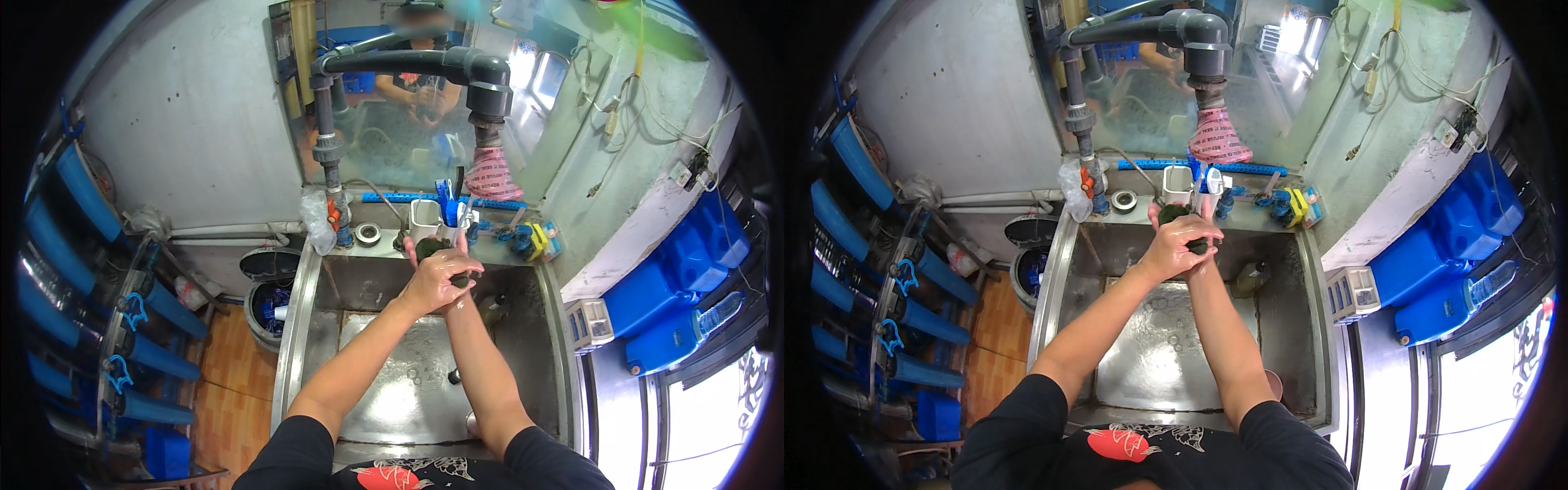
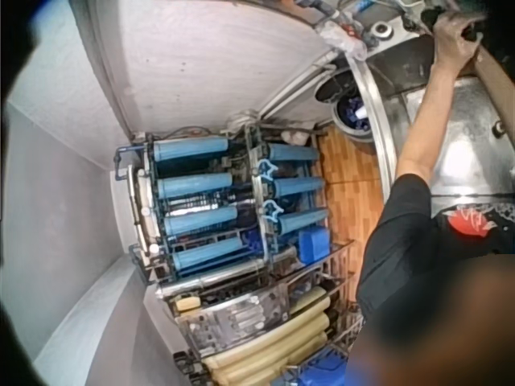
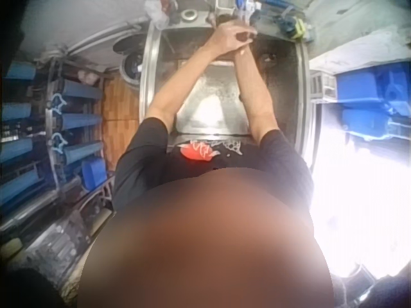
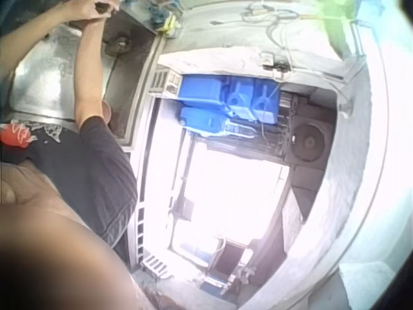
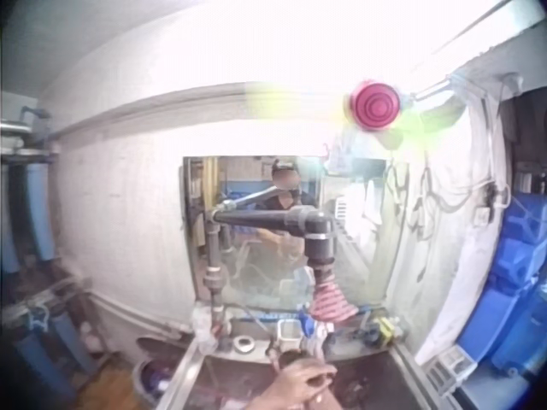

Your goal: The person wipes various parts of a water filtration system with a green cloth, then moves to a sink to rinse and wring out the cloth under running water.

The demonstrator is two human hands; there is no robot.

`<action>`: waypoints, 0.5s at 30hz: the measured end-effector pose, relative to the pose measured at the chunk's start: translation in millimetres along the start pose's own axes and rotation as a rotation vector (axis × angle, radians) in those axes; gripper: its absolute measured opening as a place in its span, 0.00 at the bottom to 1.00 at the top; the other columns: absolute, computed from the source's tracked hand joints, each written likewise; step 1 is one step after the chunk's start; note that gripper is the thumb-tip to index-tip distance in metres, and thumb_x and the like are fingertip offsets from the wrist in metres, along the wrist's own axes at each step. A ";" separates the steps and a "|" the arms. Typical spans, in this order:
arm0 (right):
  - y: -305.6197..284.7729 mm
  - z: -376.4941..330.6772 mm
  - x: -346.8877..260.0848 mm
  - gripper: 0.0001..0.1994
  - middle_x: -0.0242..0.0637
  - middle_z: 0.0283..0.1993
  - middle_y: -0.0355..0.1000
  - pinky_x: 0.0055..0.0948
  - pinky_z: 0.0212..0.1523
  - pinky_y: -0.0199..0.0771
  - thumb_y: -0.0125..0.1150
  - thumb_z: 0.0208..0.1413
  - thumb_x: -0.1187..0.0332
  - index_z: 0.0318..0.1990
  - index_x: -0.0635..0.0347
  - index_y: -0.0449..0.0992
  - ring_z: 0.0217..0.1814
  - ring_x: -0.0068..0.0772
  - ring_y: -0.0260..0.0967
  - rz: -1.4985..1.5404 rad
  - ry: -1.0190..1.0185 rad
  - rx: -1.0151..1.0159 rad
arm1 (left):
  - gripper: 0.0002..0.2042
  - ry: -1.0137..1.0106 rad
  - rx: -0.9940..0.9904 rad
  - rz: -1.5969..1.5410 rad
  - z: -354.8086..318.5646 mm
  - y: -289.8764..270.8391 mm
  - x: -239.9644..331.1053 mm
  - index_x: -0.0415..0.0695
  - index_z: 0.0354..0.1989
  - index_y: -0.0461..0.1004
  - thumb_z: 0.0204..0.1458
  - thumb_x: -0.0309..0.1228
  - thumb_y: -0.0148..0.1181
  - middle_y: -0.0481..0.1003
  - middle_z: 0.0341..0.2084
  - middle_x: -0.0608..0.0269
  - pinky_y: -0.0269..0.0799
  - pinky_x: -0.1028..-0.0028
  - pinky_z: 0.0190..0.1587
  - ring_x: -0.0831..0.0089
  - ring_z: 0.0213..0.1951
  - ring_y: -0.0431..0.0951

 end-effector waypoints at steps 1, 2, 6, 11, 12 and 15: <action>4.5 3.3 -5.8 0.24 0.44 0.39 0.74 0.34 0.47 0.72 0.45 0.59 0.49 0.42 0.65 0.74 0.44 0.41 0.71 0.006 -0.010 0.021 | 0.12 0.009 0.087 -0.028 -4.1 -8.2 2.0 0.42 0.30 0.77 0.34 0.22 0.69 0.77 0.29 0.62 0.73 0.71 0.43 0.67 0.34 0.77; 1.2 9.5 -17.7 0.26 0.45 0.37 0.74 0.35 0.45 0.72 0.47 0.57 0.46 0.40 0.65 0.74 0.42 0.41 0.71 -0.234 -0.059 0.152 | 0.09 -0.153 0.230 -0.093 -11.6 -19.1 -12.3 0.41 0.27 0.77 0.35 0.22 0.70 0.76 0.28 0.63 0.71 0.71 0.45 0.70 0.34 0.77; 28.6 9.4 -46.7 0.10 0.42 0.35 0.72 0.31 0.38 0.73 0.61 0.46 0.81 0.25 0.58 0.65 0.34 0.34 0.71 -0.495 -0.423 0.125 | 0.13 -0.714 0.992 -0.985 -61.0 -28.6 -98.4 0.41 0.38 0.70 0.46 0.22 0.66 0.74 0.31 0.63 0.72 0.72 0.43 0.73 0.35 0.75; 2.4 0.0 -55.6 0.06 0.40 0.35 0.71 0.33 0.41 0.73 0.59 0.50 0.72 0.33 0.59 0.68 0.36 0.34 0.71 -0.554 -0.535 0.294 | 0.20 -1.076 0.958 -1.152 -74.9 -1.5 -126.6 0.42 0.43 0.66 0.45 0.30 0.69 0.73 0.36 0.62 0.71 0.73 0.38 0.73 0.37 0.74; -7.8 0.7 -59.3 0.06 0.40 0.37 0.71 0.33 0.43 0.73 0.57 0.52 0.70 0.35 0.59 0.68 0.37 0.35 0.71 -0.466 -0.562 0.302 | 0.21 -0.995 0.900 -1.025 -68.8 -2.8 -119.2 0.42 0.43 0.66 0.45 0.33 0.69 0.73 0.38 0.61 0.70 0.70 0.39 0.72 0.39 0.74; -50.0 2.5 -46.9 0.14 0.41 0.41 0.71 0.37 0.48 0.72 0.51 0.56 0.60 0.42 0.62 0.69 0.41 0.38 0.71 -0.144 -0.446 0.326 | 0.21 -0.672 0.570 -0.354 -28.4 -15.7 -83.5 0.41 0.45 0.69 0.42 0.30 0.68 0.74 0.36 0.59 0.69 0.70 0.43 0.68 0.40 0.74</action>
Point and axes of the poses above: each hand's wrist, its own z-axis towards the middle knuckle, its own y-axis out of the palm, x = y × z, the point moved 9 cm from there along z, towards the middle knuckle
